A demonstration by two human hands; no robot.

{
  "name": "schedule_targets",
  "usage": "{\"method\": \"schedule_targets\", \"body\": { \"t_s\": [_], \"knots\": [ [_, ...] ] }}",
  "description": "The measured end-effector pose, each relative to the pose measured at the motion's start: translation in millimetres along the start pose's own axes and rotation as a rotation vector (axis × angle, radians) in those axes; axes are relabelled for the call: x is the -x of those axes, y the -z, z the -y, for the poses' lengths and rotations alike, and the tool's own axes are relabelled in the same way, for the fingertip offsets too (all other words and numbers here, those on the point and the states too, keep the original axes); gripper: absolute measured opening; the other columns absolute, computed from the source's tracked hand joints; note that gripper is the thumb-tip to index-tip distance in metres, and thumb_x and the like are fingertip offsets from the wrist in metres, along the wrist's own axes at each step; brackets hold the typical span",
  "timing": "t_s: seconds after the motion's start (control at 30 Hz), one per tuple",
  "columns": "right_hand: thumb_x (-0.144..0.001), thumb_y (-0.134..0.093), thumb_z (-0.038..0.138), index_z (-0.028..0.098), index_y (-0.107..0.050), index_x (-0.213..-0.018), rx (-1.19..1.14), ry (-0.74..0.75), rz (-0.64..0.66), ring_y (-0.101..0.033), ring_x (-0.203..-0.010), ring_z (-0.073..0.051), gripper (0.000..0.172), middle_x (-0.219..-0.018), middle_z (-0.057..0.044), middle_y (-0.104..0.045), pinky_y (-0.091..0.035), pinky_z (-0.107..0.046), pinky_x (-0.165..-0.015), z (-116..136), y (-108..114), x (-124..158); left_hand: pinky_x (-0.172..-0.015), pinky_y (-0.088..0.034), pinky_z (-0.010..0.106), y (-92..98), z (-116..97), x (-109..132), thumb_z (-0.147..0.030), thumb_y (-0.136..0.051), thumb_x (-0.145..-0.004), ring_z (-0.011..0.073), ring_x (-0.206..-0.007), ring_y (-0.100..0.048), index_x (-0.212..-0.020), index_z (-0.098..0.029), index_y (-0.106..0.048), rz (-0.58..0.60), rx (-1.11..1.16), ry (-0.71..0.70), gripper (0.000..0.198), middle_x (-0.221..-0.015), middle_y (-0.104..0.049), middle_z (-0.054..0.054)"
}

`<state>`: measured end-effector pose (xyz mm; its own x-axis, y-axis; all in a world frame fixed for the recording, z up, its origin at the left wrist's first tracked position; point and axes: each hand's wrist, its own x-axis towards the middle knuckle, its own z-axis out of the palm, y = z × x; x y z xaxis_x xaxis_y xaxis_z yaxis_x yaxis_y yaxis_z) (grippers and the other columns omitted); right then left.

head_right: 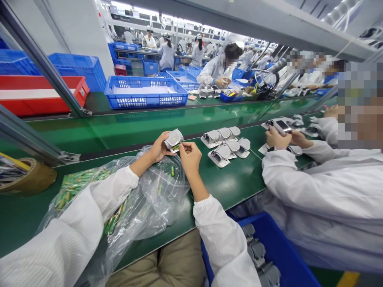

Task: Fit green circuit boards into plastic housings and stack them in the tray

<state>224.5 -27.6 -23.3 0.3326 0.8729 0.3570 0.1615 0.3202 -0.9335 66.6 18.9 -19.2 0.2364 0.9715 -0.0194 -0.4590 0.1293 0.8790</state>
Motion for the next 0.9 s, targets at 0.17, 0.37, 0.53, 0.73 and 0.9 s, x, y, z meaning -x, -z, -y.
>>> {"method": "schedule_targets", "body": {
  "t_s": [0.17, 0.37, 0.53, 0.73, 0.9],
  "knots": [
    [-0.083, -0.08, 0.054, 0.017, -0.072, -0.098, -0.071, -0.063, 0.003, -0.075, -0.079, -0.022, 0.041, -0.089, -0.008, -0.079, -0.062, -0.038, -0.079, -7, -1, -2, -0.073, -0.07, 0.042, 0.7, 0, -1, -0.057, -0.078, -0.082, 0.0284, -0.099, -0.074, -0.137, -0.029, -0.062, 0.026, -0.017, -0.009, 0.064, -0.127, -0.073, 0.009],
    [-0.081, -0.08, 0.05, 0.017, -0.071, -0.097, -0.137, -0.111, -0.006, -0.074, -0.078, -0.021, 0.038, -0.088, -0.006, -0.077, -0.064, -0.039, -0.079, -13, -4, -5, -0.067, -0.066, 0.036, -0.2, 2, -2, -0.055, -0.074, -0.085, 0.0274, -0.095, -0.074, -0.143, -0.027, -0.065, 0.035, -0.014, -0.019, 0.065, -0.124, -0.075, 0.01],
    [-0.088, -0.069, 0.043, 0.02, -0.064, -0.098, -0.104, -0.068, -0.041, -0.07, -0.075, -0.019, 0.026, -0.09, -0.003, -0.07, -0.065, -0.037, -0.076, -10, 0, -6, -0.062, -0.064, 0.034, -1.8, 4, -3, -0.055, -0.07, -0.087, 0.0277, -0.09, -0.074, -0.144, -0.026, -0.066, 0.036, 0.002, -0.01, 0.064, -0.12, -0.077, 0.01],
    [-0.1, -0.052, 0.028, 0.019, -0.078, -0.098, 0.216, 0.315, 0.148, -0.063, -0.073, -0.016, 0.028, -0.103, -0.007, -0.062, -0.055, -0.031, -0.064, 4, 14, 2, -0.06, -0.061, 0.03, -3.3, 8, -7, -0.058, -0.068, -0.089, 0.0252, -0.084, -0.074, -0.137, -0.023, -0.07, -0.052, 0.05, 0.014, 0.06, -0.107, -0.078, 0.009],
    [-0.102, -0.055, 0.024, 0.018, -0.083, -0.11, 0.44, 0.581, 0.392, -0.06, -0.078, -0.02, 0.03, -0.087, -0.004, -0.057, -0.055, -0.035, -0.077, -6, 13, 4, -0.061, -0.059, 0.028, -5.7, 7, -7, -0.056, -0.077, -0.086, 0.0209, -0.074, -0.07, -0.122, -0.021, -0.072, -0.116, 0.11, 0.023, 0.05, -0.094, -0.076, 0.006]
  ]
}}
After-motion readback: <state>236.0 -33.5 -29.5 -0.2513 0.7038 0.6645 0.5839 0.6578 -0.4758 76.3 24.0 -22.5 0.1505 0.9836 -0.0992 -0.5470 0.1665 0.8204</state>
